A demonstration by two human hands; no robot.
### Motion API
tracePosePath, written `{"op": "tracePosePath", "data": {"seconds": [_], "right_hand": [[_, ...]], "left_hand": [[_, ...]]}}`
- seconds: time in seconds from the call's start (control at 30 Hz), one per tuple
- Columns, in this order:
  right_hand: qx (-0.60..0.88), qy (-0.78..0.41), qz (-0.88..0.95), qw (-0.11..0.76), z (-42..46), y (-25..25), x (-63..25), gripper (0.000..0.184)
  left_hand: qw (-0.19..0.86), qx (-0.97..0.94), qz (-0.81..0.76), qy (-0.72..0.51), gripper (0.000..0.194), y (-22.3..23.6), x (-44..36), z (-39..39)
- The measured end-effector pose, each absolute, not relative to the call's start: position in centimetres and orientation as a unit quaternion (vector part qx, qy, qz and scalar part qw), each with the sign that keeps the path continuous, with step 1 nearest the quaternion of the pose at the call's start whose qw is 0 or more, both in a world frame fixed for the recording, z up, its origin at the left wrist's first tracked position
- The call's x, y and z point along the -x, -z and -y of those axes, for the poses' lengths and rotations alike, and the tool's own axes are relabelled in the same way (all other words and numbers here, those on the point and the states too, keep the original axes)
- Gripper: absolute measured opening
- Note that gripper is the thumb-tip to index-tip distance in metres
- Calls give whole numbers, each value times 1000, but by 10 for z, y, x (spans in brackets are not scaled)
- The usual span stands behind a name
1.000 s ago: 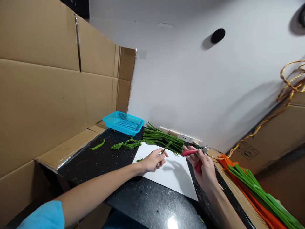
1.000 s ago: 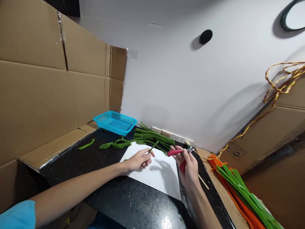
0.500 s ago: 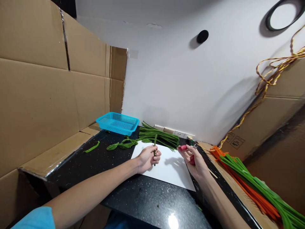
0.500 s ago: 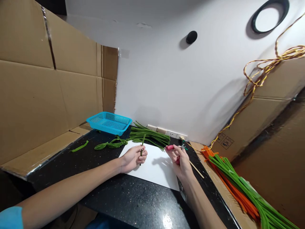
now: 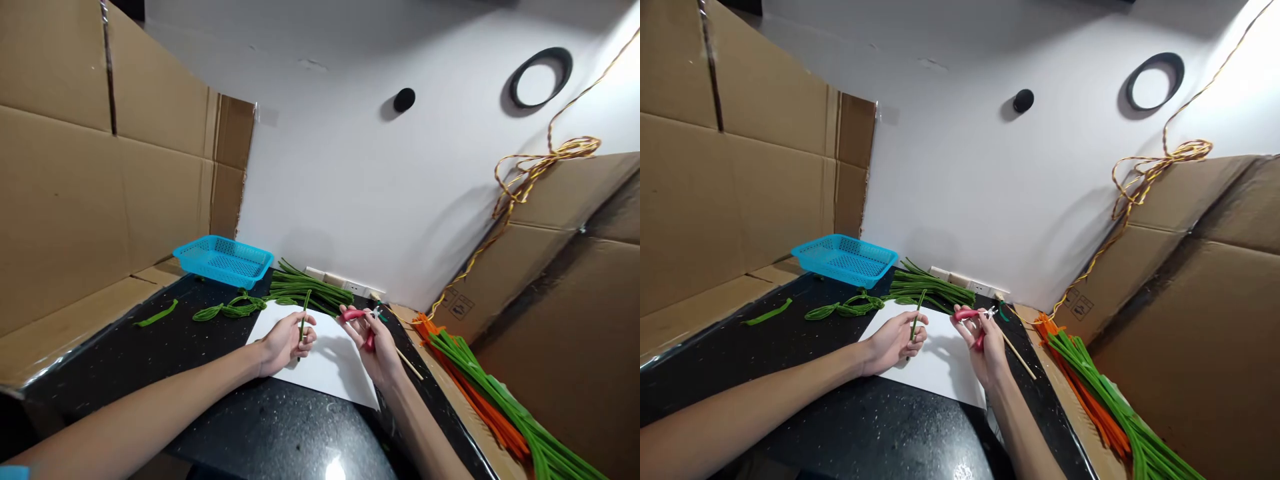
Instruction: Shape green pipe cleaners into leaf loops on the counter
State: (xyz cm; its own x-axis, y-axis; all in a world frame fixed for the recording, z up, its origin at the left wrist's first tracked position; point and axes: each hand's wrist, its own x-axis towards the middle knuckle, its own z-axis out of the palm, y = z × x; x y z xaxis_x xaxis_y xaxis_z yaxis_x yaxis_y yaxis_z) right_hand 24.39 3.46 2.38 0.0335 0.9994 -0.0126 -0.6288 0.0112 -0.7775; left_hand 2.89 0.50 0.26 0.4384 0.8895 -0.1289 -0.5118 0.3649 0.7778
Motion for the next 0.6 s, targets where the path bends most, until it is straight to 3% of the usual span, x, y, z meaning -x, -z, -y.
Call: {"op": "tracePosePath", "data": {"seconds": [0.3, 0.6], "right_hand": [[291, -634, 387, 603, -28, -29, -247, 47], [318, -557, 483, 595, -25, -26, -242, 45]], "left_hand": [[779, -360, -294, -420, 23, 2, -30, -6], [766, -386, -314, -407, 26, 4, -32, -5]]}}
